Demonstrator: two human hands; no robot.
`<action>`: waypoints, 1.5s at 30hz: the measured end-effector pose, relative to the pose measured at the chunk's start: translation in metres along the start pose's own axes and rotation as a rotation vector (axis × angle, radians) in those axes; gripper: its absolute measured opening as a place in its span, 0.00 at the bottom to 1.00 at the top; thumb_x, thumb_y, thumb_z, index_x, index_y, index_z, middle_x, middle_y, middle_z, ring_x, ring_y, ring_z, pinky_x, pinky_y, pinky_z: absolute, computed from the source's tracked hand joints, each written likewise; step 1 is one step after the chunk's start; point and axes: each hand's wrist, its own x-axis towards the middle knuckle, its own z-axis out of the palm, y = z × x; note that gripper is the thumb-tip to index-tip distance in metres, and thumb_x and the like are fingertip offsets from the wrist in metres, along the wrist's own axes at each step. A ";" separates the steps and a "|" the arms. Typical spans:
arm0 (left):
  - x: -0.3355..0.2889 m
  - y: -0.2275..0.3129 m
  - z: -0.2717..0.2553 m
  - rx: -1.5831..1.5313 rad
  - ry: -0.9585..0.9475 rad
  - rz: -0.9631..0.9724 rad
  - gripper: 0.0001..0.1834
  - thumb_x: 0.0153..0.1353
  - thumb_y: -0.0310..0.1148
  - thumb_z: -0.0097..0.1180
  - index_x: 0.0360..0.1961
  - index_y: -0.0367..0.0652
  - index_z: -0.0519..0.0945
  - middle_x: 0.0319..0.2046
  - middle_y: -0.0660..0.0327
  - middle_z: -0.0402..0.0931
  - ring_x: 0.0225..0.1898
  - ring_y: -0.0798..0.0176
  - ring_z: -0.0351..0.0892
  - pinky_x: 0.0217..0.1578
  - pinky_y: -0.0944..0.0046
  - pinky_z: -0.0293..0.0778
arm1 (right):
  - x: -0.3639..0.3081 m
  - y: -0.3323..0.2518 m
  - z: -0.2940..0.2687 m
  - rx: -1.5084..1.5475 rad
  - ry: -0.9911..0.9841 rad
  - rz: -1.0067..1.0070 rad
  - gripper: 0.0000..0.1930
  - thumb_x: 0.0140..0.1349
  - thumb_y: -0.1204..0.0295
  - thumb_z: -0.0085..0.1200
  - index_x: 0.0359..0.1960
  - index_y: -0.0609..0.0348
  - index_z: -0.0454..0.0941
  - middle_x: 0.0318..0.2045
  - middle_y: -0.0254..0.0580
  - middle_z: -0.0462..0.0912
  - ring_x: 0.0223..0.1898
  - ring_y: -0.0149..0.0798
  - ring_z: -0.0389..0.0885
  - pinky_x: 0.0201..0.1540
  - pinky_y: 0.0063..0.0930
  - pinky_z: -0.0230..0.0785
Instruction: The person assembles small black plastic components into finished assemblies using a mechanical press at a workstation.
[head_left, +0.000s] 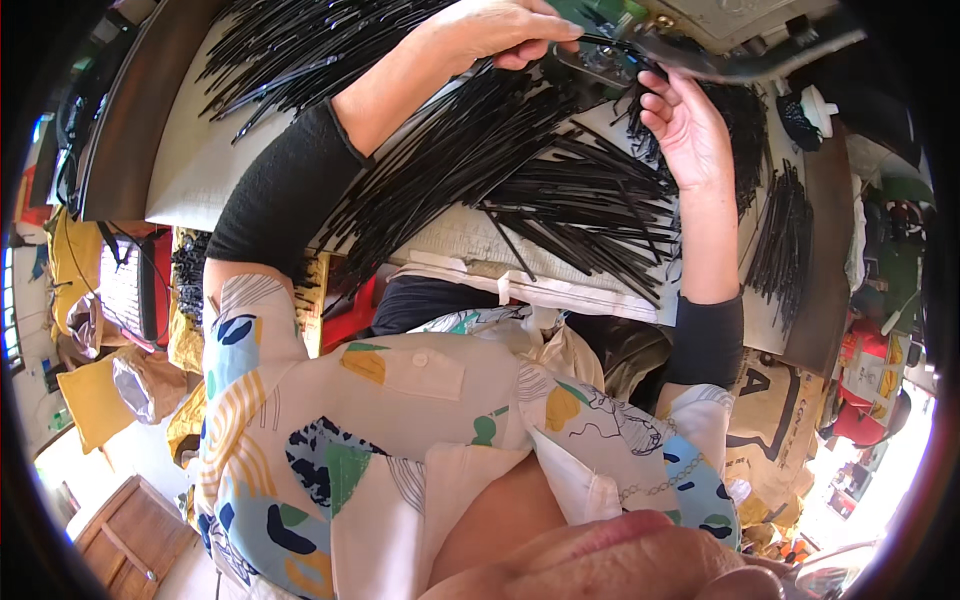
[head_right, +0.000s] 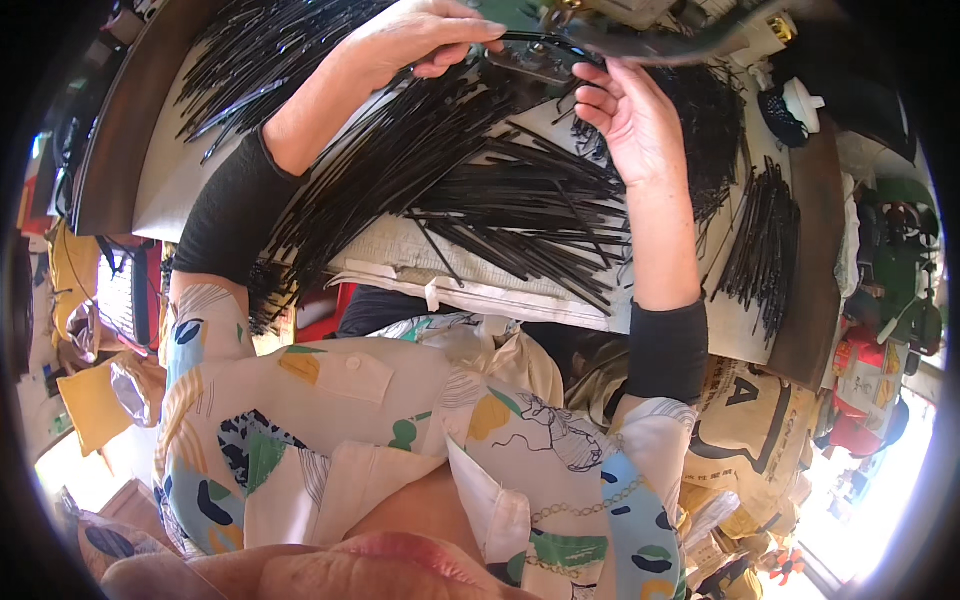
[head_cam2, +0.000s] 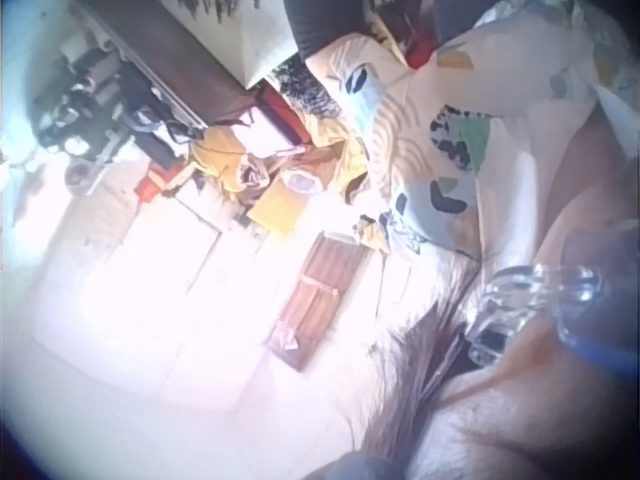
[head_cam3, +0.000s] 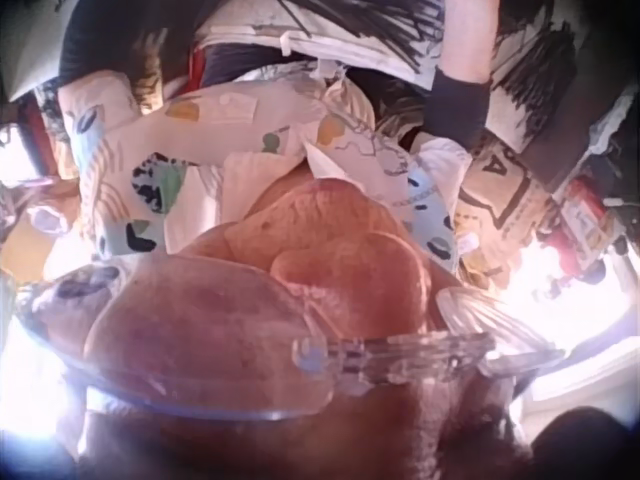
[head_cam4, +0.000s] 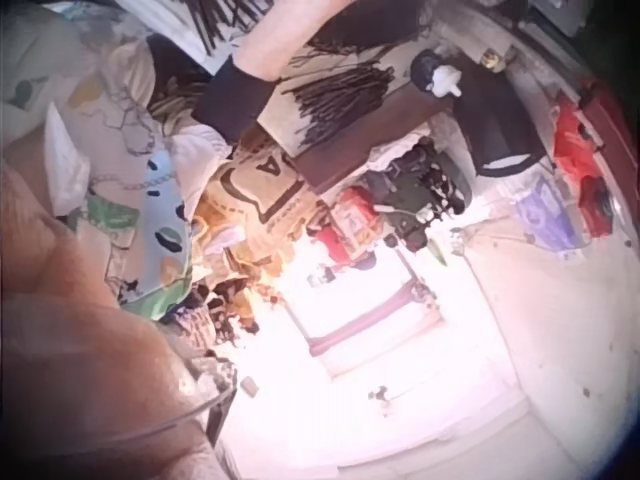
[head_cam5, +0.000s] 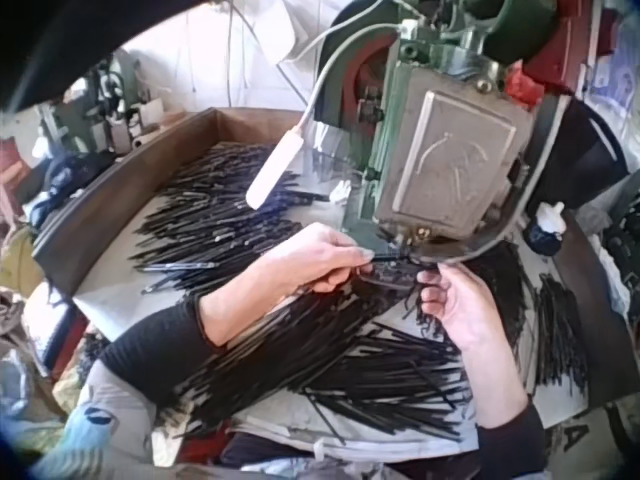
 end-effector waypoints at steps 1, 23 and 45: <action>0.002 0.003 0.000 -0.127 0.011 -0.051 0.14 0.57 0.36 0.55 0.26 0.33 0.79 0.10 0.62 0.69 0.10 0.70 0.64 0.13 0.69 0.60 | 0.000 -0.001 0.001 0.007 -0.006 -0.026 0.12 0.61 0.70 0.50 0.43 0.64 0.73 0.36 0.52 0.80 0.29 0.35 0.81 0.30 0.24 0.77; -0.018 0.023 -0.017 0.374 -0.129 -0.014 0.19 0.58 0.44 0.53 0.26 0.37 0.80 0.13 0.64 0.72 0.11 0.72 0.66 0.15 0.70 0.62 | -0.037 -0.012 0.055 -1.526 -0.054 -0.553 0.09 0.55 0.70 0.53 0.37 0.57 0.78 0.33 0.41 0.79 0.35 0.45 0.78 0.37 0.30 0.69; -0.025 -0.004 -0.011 1.133 0.249 0.041 0.13 0.52 0.42 0.54 0.32 0.46 0.81 0.28 0.56 0.79 0.34 0.53 0.78 0.38 0.57 0.73 | -0.045 -0.021 0.059 -1.547 -0.114 -0.331 0.10 0.58 0.68 0.51 0.30 0.64 0.73 0.27 0.43 0.73 0.25 0.45 0.73 0.30 0.32 0.64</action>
